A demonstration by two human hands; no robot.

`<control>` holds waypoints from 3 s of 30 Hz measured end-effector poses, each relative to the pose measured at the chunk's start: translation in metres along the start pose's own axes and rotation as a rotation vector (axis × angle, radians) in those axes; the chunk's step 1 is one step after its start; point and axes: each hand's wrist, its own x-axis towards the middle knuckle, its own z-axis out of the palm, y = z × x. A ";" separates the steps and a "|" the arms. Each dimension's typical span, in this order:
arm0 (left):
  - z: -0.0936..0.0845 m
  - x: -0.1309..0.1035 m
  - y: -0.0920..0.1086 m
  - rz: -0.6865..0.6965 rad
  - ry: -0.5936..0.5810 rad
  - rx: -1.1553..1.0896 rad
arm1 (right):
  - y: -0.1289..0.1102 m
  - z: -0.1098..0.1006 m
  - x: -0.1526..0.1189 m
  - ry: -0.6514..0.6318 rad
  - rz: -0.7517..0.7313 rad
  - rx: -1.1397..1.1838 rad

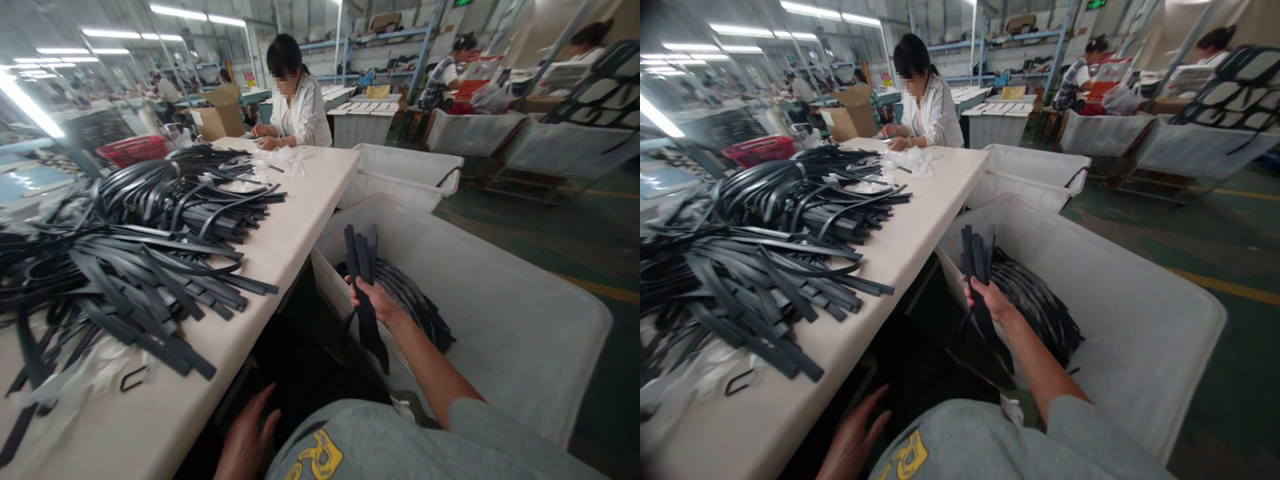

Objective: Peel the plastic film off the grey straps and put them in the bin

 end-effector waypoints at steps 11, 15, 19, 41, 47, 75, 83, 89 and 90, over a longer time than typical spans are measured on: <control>-0.035 -0.030 0.112 0.056 0.326 -0.847 | 0.041 0.142 -0.073 -0.765 0.180 -0.759; -0.047 -0.034 0.115 0.071 0.472 -0.952 | 0.062 0.157 -0.078 -0.882 0.103 -0.981; -0.058 -0.044 0.101 0.022 0.570 -0.820 | 0.077 0.163 -0.070 -0.924 0.132 -1.061; -0.246 -0.090 -0.013 -0.509 0.834 0.470 | 0.075 0.195 -0.058 -0.846 0.439 -0.631; -0.221 -0.097 0.010 -0.376 0.763 0.059 | 0.076 0.198 -0.048 -0.891 0.433 -0.611; -0.028 -0.085 0.080 -0.300 0.308 -1.247 | 0.104 0.238 -0.054 -0.969 0.427 -0.599; -0.048 -0.078 0.078 -0.162 0.546 -0.699 | 0.106 0.229 -0.054 -1.019 0.222 -0.709; -0.054 -0.065 0.073 -0.195 0.492 -0.575 | 0.106 0.227 -0.056 -1.028 0.171 -0.702; -0.054 -0.065 0.072 -0.195 0.477 -0.596 | 0.106 0.225 -0.054 -1.026 0.189 -0.702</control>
